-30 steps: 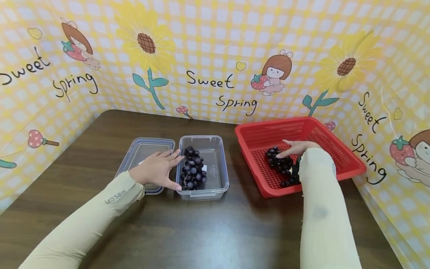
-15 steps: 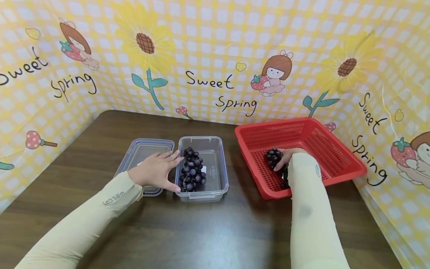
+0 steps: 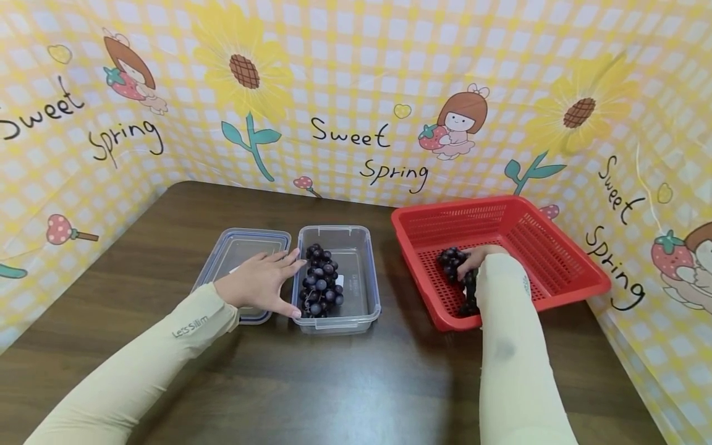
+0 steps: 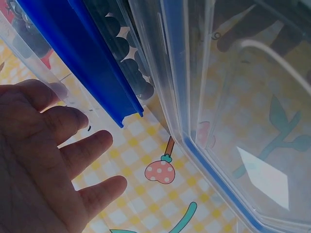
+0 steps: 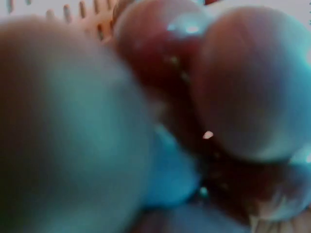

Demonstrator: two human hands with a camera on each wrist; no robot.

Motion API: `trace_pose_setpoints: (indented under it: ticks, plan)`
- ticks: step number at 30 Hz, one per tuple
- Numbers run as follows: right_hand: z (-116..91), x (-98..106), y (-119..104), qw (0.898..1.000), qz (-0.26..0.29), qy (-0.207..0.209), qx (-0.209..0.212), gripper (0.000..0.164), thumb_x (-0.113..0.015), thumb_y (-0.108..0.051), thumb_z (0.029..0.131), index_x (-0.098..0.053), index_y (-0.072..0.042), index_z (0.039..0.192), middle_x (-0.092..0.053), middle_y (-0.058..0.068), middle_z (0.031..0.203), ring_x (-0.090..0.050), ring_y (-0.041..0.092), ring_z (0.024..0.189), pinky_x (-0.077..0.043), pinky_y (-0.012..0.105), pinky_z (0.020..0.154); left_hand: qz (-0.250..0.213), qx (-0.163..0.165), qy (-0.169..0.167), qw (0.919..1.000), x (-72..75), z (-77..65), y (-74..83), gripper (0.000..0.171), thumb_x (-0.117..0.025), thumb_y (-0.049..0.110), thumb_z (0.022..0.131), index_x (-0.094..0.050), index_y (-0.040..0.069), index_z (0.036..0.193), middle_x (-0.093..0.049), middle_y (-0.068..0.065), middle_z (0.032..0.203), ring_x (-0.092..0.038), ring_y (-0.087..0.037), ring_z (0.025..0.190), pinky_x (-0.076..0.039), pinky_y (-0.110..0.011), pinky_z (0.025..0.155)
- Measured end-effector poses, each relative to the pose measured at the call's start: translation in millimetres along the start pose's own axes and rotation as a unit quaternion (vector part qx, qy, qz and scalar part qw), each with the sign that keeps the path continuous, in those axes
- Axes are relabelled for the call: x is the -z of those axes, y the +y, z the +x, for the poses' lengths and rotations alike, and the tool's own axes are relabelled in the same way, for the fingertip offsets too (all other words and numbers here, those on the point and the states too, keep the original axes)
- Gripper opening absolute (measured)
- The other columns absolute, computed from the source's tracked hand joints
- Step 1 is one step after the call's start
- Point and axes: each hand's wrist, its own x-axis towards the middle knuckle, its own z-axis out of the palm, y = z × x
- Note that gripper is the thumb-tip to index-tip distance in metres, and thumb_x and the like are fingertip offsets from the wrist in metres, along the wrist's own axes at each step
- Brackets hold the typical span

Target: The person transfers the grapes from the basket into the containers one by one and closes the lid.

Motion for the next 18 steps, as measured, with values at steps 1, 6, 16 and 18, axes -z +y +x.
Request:
trace_pose_setpoints:
  ticks: [1, 6, 16, 18]
  plan:
    - [-2, 0, -1, 1.000, 0.009, 0.008, -0.017, 0.083, -0.065, -0.025, 0.087, -0.018, 0.014, 0.143, -0.024, 0.037, 0.139, -0.025, 0.049, 0.128, -0.030, 0.059, 0.105, -0.001, -0.001, 0.000, 1.0000, -0.2, 0.0, 0.2, 0.106, -0.058, 0.076, 0.073, -0.035, 0.005, 0.148, -0.022, -0.019, 0.154, -0.029, -0.039, 0.138, -0.024, -0.063, 0.106]
    - [-7, 5, -8, 0.997, 0.004, 0.035, -0.063, 0.070, -0.065, -0.035, 0.086, -0.039, 0.014, 0.129, -0.040, 0.030, 0.125, -0.041, 0.039, 0.113, -0.043, 0.050, 0.097, -0.006, -0.003, 0.001, 1.0000, -0.9, -0.8, 0.7, 0.106, -0.059, 0.076, 0.073, -0.034, 0.005, 0.148, -0.022, -0.019, 0.155, -0.030, -0.039, 0.138, -0.025, -0.063, 0.106]
    - [-42, 18, -14, 0.997, 0.053, 0.048, -0.001, 0.047, -0.049, -0.028, 0.098, -0.058, 0.009, 0.125, -0.011, 0.039, 0.147, -0.017, 0.052, 0.135, -0.022, 0.058, 0.109, -0.004, -0.010, 0.007, 0.9999, -0.8, 1.0, 1.8, 0.105, -0.058, 0.076, 0.074, -0.035, 0.005, 0.148, -0.023, -0.020, 0.154, -0.031, -0.039, 0.137, -0.025, -0.063, 0.105]
    - [-51, 19, -13, 0.997, 0.053, 0.056, -0.004, 0.048, -0.049, -0.028, 0.098, -0.057, 0.010, 0.125, -0.010, 0.040, 0.146, -0.017, 0.053, 0.134, -0.023, 0.059, 0.108, -0.003, -0.009, 0.002, 0.9999, -0.7, 1.5, 2.0, 0.105, -0.058, 0.076, 0.074, -0.034, 0.005, 0.148, -0.022, -0.020, 0.154, -0.031, -0.039, 0.137, -0.025, -0.063, 0.106]
